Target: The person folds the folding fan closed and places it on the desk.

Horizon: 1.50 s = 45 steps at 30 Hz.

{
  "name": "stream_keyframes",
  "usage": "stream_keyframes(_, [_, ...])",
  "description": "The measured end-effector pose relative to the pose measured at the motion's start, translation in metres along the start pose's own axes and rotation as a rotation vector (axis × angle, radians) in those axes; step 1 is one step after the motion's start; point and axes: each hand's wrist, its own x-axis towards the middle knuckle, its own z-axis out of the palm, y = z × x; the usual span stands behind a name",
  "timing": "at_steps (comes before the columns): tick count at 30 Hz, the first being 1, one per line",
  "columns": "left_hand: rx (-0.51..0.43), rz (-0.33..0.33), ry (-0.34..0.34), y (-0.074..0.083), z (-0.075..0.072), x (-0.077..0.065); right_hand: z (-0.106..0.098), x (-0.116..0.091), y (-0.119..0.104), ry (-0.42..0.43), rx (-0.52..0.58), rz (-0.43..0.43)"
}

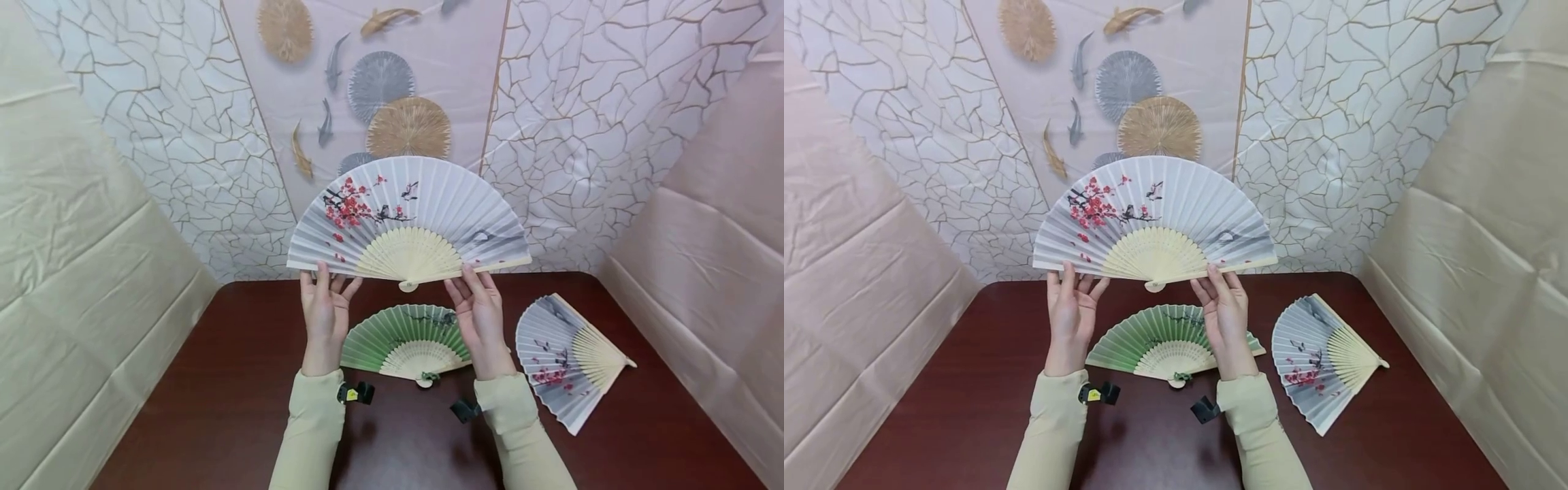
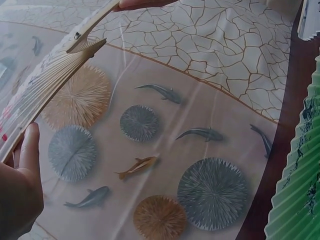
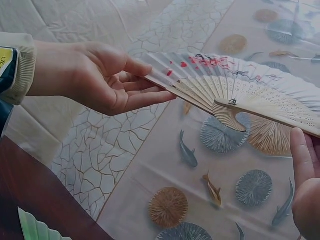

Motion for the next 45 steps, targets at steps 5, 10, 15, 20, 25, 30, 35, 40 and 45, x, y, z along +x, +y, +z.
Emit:
stream_keyframes(5, [0.040,0.013,-0.031,0.0016,-0.0007,-0.0002,0.0008,-0.0002,-0.0004,-0.027,-0.015,0.000])
stream_keyframes(10, [0.043,-0.007,-0.058,0.0023,-0.0023,-0.0025,0.0008,-0.0005,-0.0002,-0.009,-0.010,0.008])
stream_keyframes(15, [0.088,-0.030,-0.112,0.0010,-0.0016,-0.0047,-0.0003,-0.0011,-0.0013,0.024,0.011,0.002])
stream_keyframes(20, [0.120,-0.015,-0.124,0.0005,-0.0004,-0.0049,-0.0008,-0.0005,-0.0014,0.008,-0.031,0.019])
stream_keyframes(25, [0.158,-0.025,-0.137,0.0005,-0.0003,-0.0040,-0.0036,-0.0017,0.0001,-0.005,-0.057,0.031])
stream_keyframes(30, [0.167,-0.030,-0.132,0.0026,-0.0016,-0.0025,-0.0031,-0.0022,0.0019,-0.030,-0.087,0.030])
stream_keyframes(35, [0.180,-0.046,-0.143,0.0022,-0.0036,-0.0024,-0.0045,-0.0023,0.0019,-0.049,-0.103,0.010])
stream_keyframes(40, [0.193,-0.050,-0.134,0.0030,-0.0043,-0.0024,-0.0040,-0.0025,0.0017,-0.048,-0.118,0.023])
stream_keyframes(45, [0.184,-0.058,-0.129,0.0031,-0.0060,-0.0014,-0.0031,-0.0005,0.0042,-0.025,-0.107,0.033])
